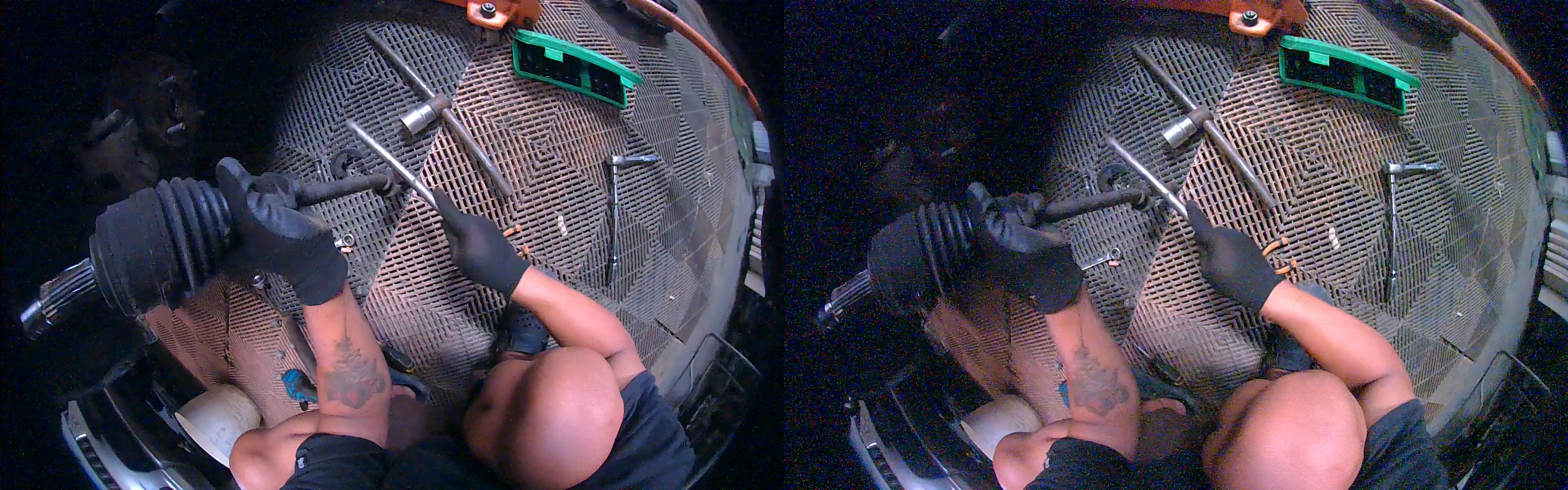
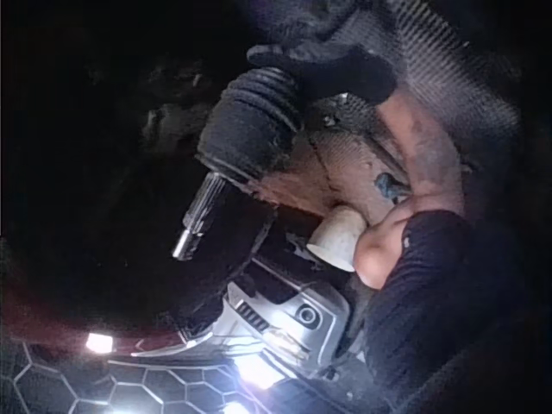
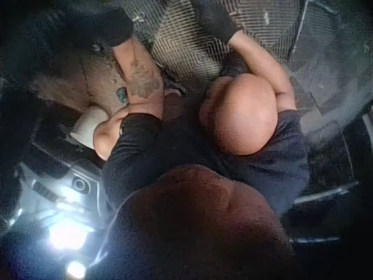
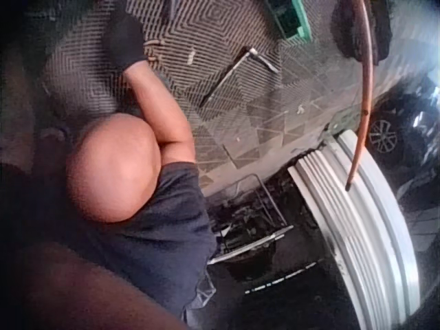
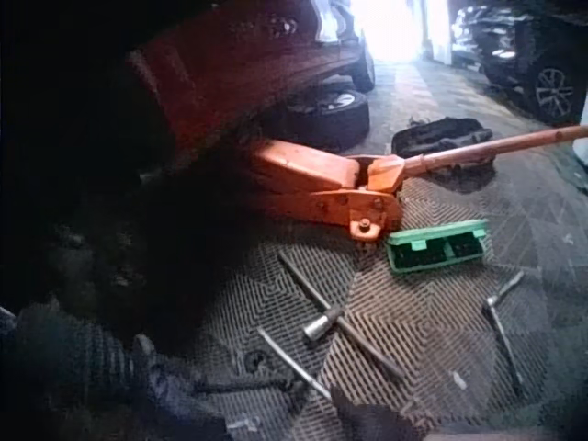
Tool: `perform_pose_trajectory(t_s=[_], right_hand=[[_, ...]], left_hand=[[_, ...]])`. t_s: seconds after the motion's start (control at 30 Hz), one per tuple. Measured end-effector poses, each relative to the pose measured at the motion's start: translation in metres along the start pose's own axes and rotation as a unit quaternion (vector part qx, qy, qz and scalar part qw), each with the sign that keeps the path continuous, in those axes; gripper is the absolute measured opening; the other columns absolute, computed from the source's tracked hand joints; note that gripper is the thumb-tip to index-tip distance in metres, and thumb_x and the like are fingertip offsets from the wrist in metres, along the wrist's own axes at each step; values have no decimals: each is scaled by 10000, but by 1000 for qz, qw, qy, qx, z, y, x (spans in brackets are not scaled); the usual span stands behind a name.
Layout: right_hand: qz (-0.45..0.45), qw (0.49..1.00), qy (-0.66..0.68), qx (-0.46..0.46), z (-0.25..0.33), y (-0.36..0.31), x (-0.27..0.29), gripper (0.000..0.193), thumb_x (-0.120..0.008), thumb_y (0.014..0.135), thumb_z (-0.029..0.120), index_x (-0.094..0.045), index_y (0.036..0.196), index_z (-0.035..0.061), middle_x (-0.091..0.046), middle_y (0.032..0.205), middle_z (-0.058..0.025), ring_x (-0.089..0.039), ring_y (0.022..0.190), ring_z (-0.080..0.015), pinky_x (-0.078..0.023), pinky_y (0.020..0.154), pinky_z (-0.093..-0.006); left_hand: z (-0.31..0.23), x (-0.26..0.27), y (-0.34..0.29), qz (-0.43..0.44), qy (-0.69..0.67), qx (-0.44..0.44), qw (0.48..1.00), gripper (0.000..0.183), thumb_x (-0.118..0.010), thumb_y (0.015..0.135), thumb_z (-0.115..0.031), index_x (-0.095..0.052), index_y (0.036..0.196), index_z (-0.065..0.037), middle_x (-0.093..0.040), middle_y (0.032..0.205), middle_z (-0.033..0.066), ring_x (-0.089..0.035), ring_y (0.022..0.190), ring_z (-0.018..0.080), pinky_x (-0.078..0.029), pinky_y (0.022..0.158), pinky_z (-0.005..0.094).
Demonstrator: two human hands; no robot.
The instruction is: The person works on a steering rack component on the floor, using pliers to loosen a metal clamp and then using a metal bar to slide a rubber boot along the shaft.
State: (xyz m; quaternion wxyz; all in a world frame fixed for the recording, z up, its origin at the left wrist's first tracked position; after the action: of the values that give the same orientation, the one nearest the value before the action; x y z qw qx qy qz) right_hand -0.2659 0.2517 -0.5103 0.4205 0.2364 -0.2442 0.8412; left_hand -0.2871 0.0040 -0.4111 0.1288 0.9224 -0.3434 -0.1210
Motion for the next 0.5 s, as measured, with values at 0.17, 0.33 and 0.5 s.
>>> perform_pose_trajectory(t_s=[0.17,0.33,0.5], right_hand=[[-89,992,49,73,30,5,24,737,-576,900,-1,-321,1584,101,-646,898,-268,-649,785,-436,-513,698,-504],[-62,997,14,52,9,-6,-2,718,-561,907,-3,-332,1581,88,-648,916,-267,-653,794,-434,-520,703,-494],[-29,998,-34,46,24,18,28,641,-544,926,24,-397,1546,91,-655,871,-246,-660,753,-402,-506,668,-495]], left_hand=[[-14,4,-9,56,142,-93,984,497,-433,974,-86,-399,1453,45,-451,773,22,-477,706,125,-490,704,313],[-14,-5,-10,10,35,32,999,483,-430,991,-94,-407,1450,56,-475,778,30,-489,708,127,-499,714,314],[-21,0,-10,-30,163,35,986,461,-434,1011,-147,-452,1418,67,-478,764,24,-504,704,132,-507,727,315]])
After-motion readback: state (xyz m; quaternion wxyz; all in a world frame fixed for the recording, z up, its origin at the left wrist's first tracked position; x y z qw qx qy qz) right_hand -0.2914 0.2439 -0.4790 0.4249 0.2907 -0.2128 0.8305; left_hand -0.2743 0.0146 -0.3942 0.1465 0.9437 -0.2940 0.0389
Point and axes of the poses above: each hand's wrist, its own y-axis towards the middle knuckle, its own x-axis out of the back of the hand, z = x × y, the point moved 3 cm from there along y, towards the middle knuckle
